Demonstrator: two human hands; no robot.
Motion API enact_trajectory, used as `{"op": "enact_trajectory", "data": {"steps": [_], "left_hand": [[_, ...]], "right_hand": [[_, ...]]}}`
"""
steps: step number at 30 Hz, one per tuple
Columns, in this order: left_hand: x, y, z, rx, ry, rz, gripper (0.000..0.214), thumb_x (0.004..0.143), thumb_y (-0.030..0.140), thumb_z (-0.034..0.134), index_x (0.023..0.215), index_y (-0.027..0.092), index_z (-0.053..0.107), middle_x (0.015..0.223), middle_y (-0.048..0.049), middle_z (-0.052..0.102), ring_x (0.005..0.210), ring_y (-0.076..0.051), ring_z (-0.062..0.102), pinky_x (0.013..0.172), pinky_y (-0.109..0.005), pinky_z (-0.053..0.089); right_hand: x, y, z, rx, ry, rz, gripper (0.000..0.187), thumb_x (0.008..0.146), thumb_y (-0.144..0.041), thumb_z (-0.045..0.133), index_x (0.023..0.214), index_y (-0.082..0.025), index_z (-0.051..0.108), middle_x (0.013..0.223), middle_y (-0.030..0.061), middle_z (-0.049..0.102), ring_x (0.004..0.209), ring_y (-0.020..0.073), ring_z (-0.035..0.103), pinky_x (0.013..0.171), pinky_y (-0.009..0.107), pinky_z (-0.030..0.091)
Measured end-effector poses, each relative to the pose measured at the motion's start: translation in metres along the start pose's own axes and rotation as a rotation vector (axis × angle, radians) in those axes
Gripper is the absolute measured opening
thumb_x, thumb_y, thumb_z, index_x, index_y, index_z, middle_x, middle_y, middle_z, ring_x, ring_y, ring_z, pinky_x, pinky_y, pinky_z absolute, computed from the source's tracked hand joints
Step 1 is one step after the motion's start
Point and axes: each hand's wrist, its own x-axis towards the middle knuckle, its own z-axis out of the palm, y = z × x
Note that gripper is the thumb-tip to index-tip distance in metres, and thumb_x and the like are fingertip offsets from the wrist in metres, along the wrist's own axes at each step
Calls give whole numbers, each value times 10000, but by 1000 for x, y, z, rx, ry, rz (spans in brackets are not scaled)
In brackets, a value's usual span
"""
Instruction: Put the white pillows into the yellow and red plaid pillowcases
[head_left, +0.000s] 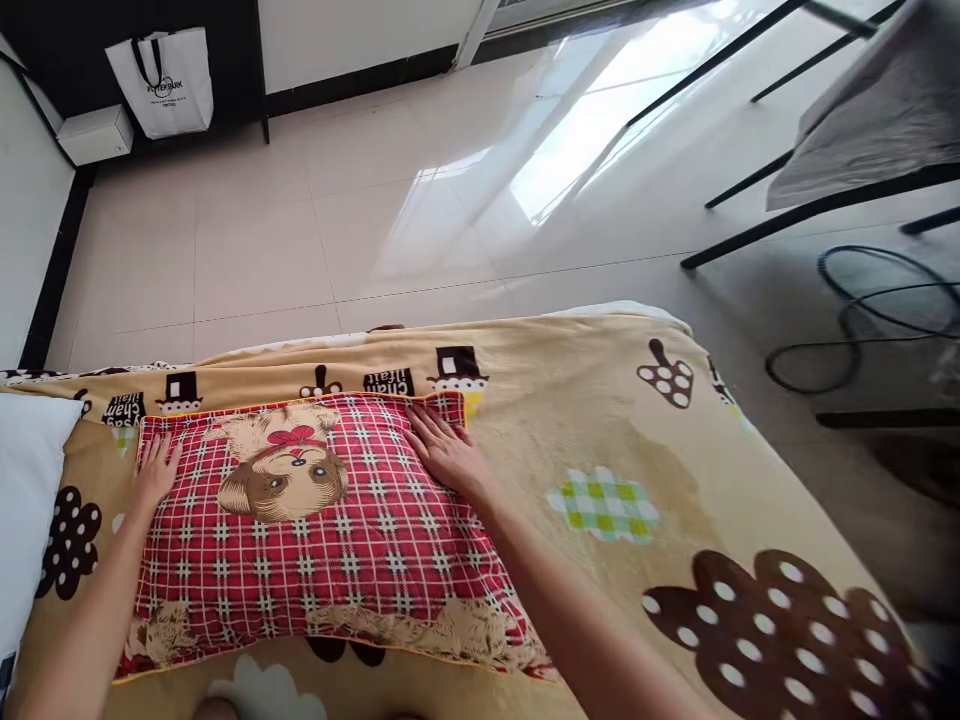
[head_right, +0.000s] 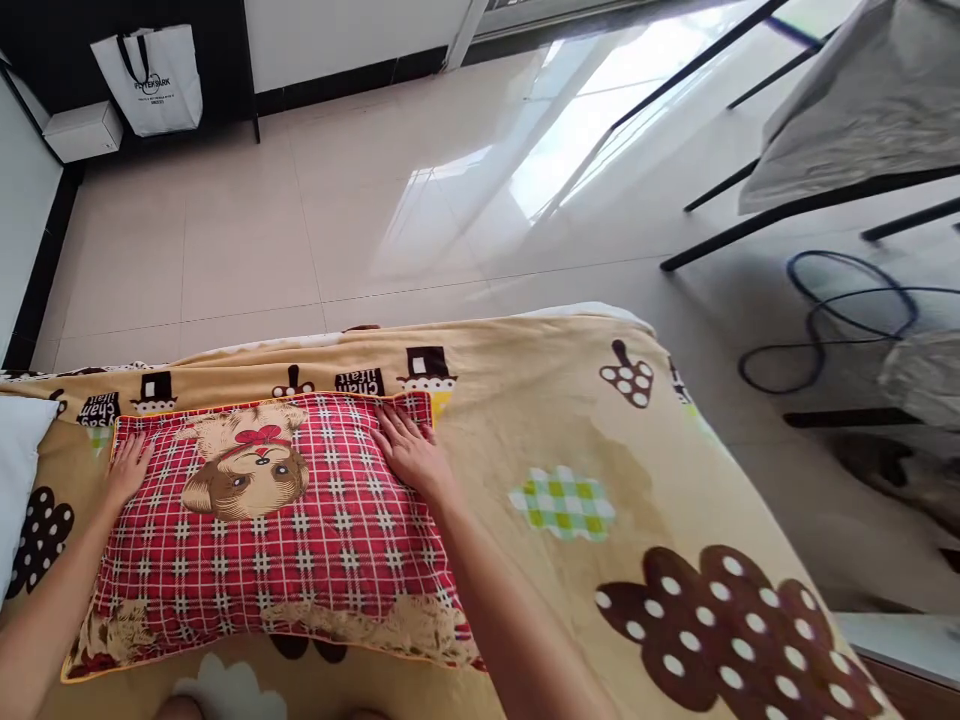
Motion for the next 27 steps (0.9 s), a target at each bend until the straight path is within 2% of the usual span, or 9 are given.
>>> {"op": "enact_trajectory", "data": {"steps": [2,5,7,9,11,13,15,20,27], "left_hand": [[3,-4,-19,-17,16,-46,669,951,560,261,1488,179,379,1593,-130,267,1478,-342,221,1169,-657,152],[-33,33,-25,-61,340,111,614,980,458,255,1490,136,368,1581,-142,304,1482,-295,233,1203,-579,179],[-75,72,-7,-76,485,402,568,989,389,288,1525,202,291,1587,-72,317,1484,-216,242,1215,-488,237],[-114,103,24,5,439,644,573,980,325,343,1539,255,236,1590,-30,314,1478,-189,256,1219,-452,245],[-138,114,56,108,406,718,600,967,339,398,1539,284,227,1587,-34,316,1471,-212,275,1218,-473,221],[-145,99,81,158,424,680,631,954,363,432,1542,282,217,1582,-61,322,1464,-240,291,1216,-501,184],[-142,66,97,150,476,629,650,948,358,433,1547,271,196,1575,-85,334,1458,-253,303,1214,-514,159],[-138,-6,114,101,549,499,632,951,330,385,1550,241,202,1567,-129,343,1476,-295,249,1202,-577,121],[-139,-19,127,27,584,349,633,967,373,326,1558,215,164,1600,-137,267,1511,-302,105,1193,-615,102]], "right_hand": [[-6,8,-12,-11,45,67,526,962,-342,291,1354,-97,541,1402,226,526,1340,356,450,1052,695,277],[-28,-47,-12,-20,167,129,535,957,-290,264,1368,-53,510,1447,267,457,1343,366,441,1062,697,265],[-50,-107,2,-7,204,9,509,975,-310,298,1439,-165,447,1514,135,425,1377,262,419,1130,543,302],[-74,-156,23,-4,210,-311,513,991,-310,330,1498,-242,365,1543,49,396,1424,209,350,1170,463,266],[-94,-175,43,-37,223,-492,549,988,-349,381,1525,-259,309,1555,28,372,1442,192,313,1186,414,222],[-106,-161,57,-66,248,-519,597,979,-372,417,1541,-243,266,1551,41,376,1441,196,314,1194,399,171],[-113,-129,65,-89,266,-469,619,969,-381,433,1544,-234,257,1538,62,393,1427,217,342,1196,411,138],[-135,-67,79,-139,222,-318,603,945,-377,438,1524,-260,322,1524,75,420,1396,285,391,1183,479,161],[-183,1,112,-99,305,-212,698,952,-322,389,1575,-248,84,1576,96,330,1416,271,366,1125,465,317]]}}
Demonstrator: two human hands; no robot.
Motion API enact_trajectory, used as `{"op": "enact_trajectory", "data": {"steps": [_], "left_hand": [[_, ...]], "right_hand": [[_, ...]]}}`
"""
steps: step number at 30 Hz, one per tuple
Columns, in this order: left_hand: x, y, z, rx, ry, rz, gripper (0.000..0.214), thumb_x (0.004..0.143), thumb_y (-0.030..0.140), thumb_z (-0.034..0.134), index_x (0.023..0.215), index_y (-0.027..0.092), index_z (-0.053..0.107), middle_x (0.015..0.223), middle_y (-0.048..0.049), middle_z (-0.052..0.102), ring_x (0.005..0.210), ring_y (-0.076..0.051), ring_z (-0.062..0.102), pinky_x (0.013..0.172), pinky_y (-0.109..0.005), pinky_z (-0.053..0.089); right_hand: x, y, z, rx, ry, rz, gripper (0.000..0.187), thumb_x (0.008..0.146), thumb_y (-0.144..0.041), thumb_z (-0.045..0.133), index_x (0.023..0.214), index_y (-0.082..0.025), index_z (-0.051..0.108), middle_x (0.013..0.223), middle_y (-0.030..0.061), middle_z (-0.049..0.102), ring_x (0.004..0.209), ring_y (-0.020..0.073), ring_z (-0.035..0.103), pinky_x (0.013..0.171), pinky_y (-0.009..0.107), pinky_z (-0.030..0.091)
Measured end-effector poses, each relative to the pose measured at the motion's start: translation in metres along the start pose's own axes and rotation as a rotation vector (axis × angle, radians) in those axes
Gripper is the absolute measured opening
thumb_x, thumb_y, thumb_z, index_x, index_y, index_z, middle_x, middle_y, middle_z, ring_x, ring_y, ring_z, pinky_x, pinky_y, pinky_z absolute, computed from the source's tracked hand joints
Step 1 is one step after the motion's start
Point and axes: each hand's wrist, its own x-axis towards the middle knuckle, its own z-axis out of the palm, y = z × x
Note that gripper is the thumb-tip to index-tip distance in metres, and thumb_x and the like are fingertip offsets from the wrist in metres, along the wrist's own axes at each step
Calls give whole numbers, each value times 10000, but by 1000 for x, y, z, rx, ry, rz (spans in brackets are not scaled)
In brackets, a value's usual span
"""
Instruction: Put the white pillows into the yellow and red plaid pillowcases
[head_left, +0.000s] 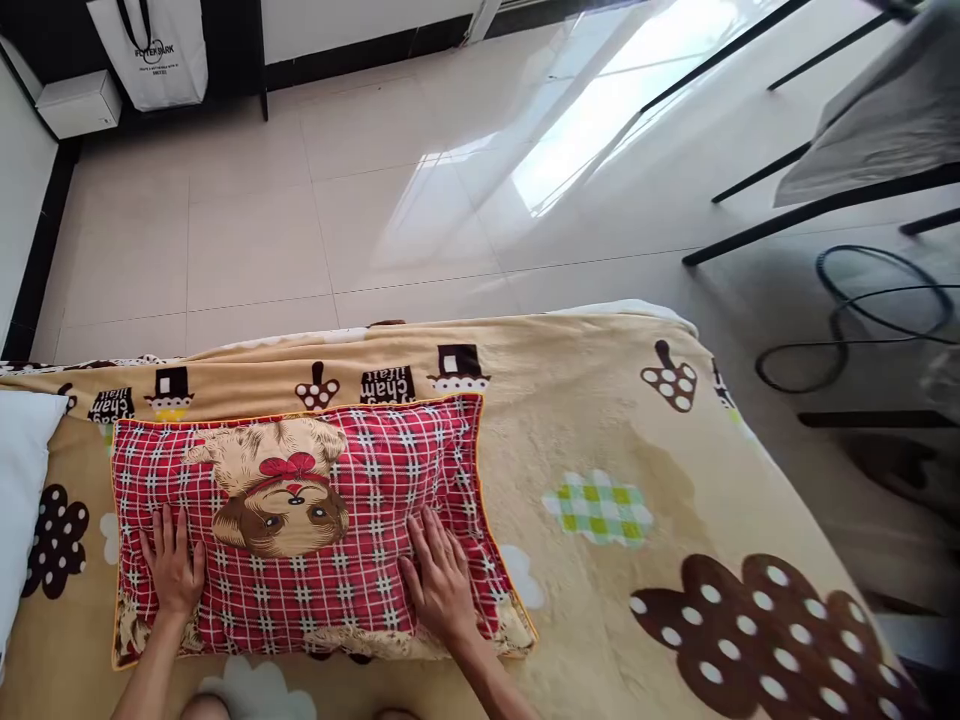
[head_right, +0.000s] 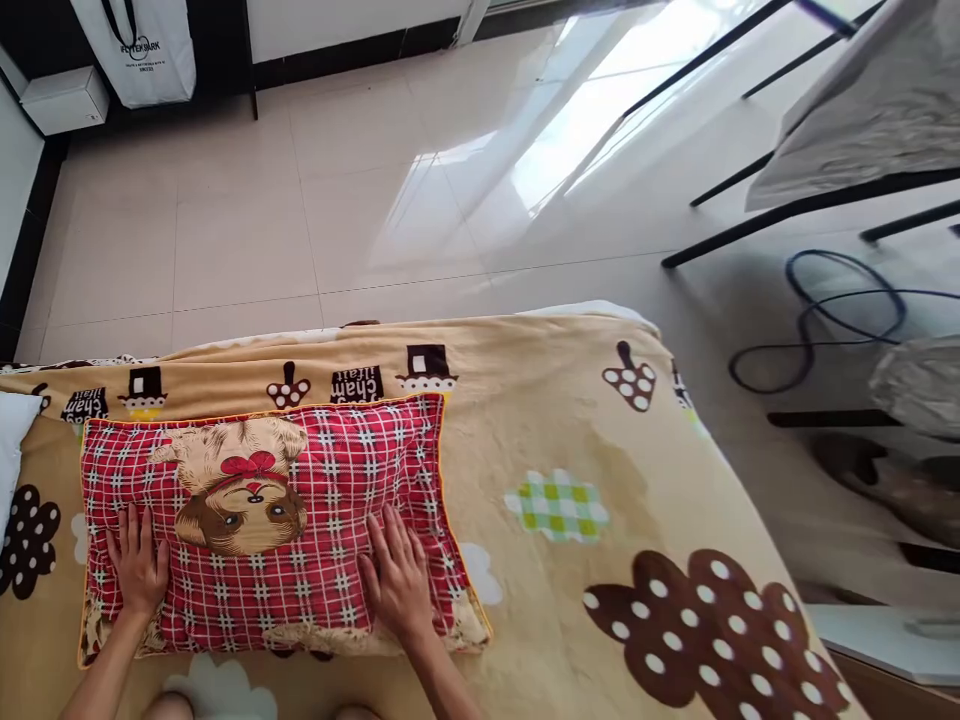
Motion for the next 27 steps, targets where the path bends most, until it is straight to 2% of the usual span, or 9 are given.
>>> {"op": "enact_trajectory", "data": {"steps": [5,9,11,13,16,19,22,25,27], "left_hand": [[-1,-8,-13,-78,-5,16,640,966,367,334,1563,260,129,1644,-88,128,1513,-302,91,1208,-585,124],[-41,-48,-28,-174,-94,-177,646,959,421,303,1564,289,123,1638,-42,178,1496,-285,188,1204,-518,249],[-73,-72,-25,-233,-184,-325,648,948,466,265,1562,294,144,1582,-44,338,1456,-281,306,1159,-501,350],[-102,-86,-14,-225,-235,-451,652,941,486,229,1555,269,197,1516,-90,444,1412,-311,386,1123,-546,375],[-127,-83,7,-137,-184,-509,656,941,460,212,1549,215,222,1515,-175,421,1413,-345,375,1111,-611,325],[-129,-63,21,-45,-67,-489,648,943,401,223,1557,198,172,1547,-201,355,1451,-330,305,1118,-622,279],[-127,-49,26,18,-26,-496,653,937,369,247,1559,198,143,1555,-202,339,1457,-333,289,1128,-640,221],[-132,-49,28,4,-37,-487,666,930,364,249,1559,171,143,1543,-210,357,1459,-336,282,1140,-633,194],[-137,-50,31,-10,-49,-499,664,933,367,237,1557,156,151,1534,-214,370,1463,-332,272,1145,-620,190]], "right_hand": [[-67,66,-5,-91,-141,112,624,959,-367,294,1562,-239,200,1475,102,489,1337,251,480,1111,446,321],[-89,78,-28,-160,-81,214,607,956,-383,232,1553,-272,237,1451,120,513,1316,305,496,1065,536,321],[-78,55,-40,-194,47,319,619,957,-373,234,1564,-262,190,1524,151,403,1296,335,511,1036,558,336],[-53,14,-50,-182,145,326,653,955,-363,284,1576,-260,112,1570,160,304,1296,350,509,1040,562,329],[-2,-55,-58,-64,51,35,689,943,-366,388,1569,-330,103,1557,81,356,1354,308,454,1099,501,287],[33,-80,-55,-20,-71,-244,672,941,-401,460,1553,-353,189,1519,40,426,1361,247,453,1103,403,296],[18,-50,-44,-24,-105,-210,676,953,-387,435,1564,-326,152,1498,47,462,1350,240,467,1081,393,350],[-42,-3,-28,-45,-69,39,693,937,-382,370,1571,-320,97,1491,63,473,1306,295,513,982,464,472],[-85,21,-10,-92,10,183,720,901,-416,353,1555,-405,54,1456,43,516,1176,341,612,811,526,550]]}}
